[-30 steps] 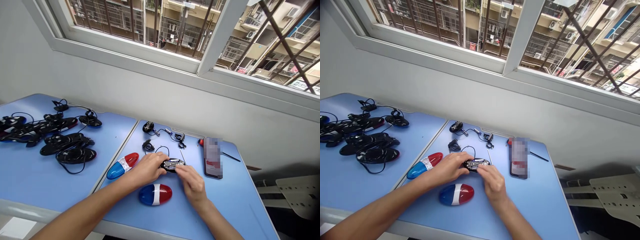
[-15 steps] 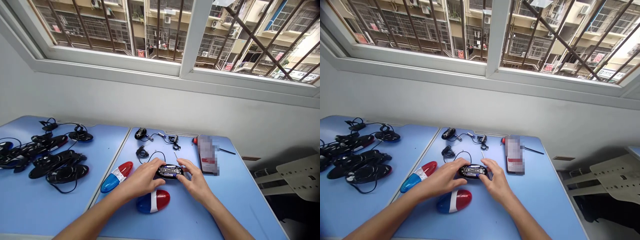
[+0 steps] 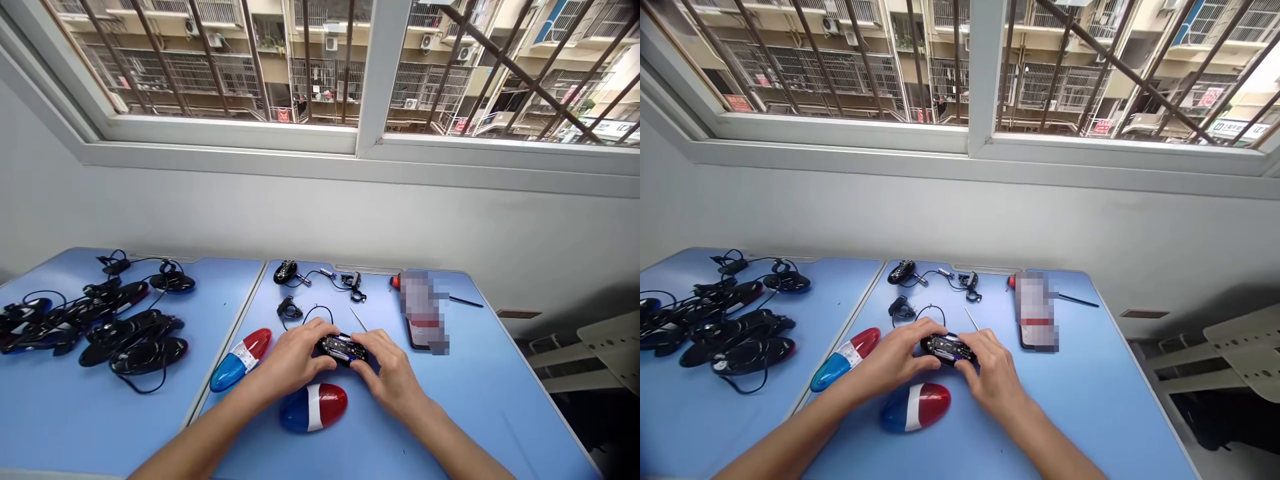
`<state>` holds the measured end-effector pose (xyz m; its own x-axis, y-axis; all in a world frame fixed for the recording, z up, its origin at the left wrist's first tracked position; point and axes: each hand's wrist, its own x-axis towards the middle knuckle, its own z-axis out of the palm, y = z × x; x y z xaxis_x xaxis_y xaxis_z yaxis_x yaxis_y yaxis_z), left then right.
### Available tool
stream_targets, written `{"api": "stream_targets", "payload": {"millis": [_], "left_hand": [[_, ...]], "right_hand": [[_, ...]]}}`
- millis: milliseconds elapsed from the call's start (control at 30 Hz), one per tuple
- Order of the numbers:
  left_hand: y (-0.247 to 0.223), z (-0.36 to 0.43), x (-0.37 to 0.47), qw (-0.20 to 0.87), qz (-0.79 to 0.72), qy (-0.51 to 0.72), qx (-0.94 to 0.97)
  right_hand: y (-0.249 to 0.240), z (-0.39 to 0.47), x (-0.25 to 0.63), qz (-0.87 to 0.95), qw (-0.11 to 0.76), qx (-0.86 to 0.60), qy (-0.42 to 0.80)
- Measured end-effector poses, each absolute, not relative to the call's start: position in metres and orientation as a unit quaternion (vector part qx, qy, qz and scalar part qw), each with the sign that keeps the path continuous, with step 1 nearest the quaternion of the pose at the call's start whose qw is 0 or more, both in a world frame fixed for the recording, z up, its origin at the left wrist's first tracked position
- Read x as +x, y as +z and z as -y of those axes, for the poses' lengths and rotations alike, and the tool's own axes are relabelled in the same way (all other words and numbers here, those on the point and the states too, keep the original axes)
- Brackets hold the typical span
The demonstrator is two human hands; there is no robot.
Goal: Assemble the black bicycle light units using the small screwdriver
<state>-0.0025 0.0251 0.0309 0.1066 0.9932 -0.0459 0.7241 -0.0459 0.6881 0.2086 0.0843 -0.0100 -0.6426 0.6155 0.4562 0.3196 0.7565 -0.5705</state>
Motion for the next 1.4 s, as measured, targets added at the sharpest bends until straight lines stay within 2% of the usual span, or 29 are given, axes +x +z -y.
{"api": "stream_targets", "payload": {"millis": [467, 700, 900, 1167, 1233, 1400], "left_hand": [[0.025, -0.029, -0.006, 0.313, -0.611, 0.265, 0.677], [0.026, -0.028, -0.001, 0.294, -0.636, 0.206, 0.684], [0.036, -0.025, 0.000, 0.277, -0.621, 0.179, 0.711], [0.061, -0.030, -0.053, 0.187, -0.663, 0.354, 0.632], [0.073, -0.025, -0.071, 0.151, -0.707, 0.327, 0.608], [0.088, -0.010, -0.087, 0.109, -0.782, 0.142, 0.596]], "right_hand": [[-0.006, -0.082, 0.207, 0.911, 0.325, -0.233, 0.103], [-0.008, -0.080, 0.206, 0.920, 0.299, -0.235, 0.090], [-0.002, -0.086, 0.212, 0.902, 0.357, -0.229, 0.086], [-0.003, -0.098, 0.215, 0.863, 0.439, -0.235, 0.088], [-0.004, -0.098, 0.214, 0.867, 0.437, -0.220, 0.093], [-0.003, -0.103, 0.216, 0.882, 0.416, -0.208, 0.076]]}}
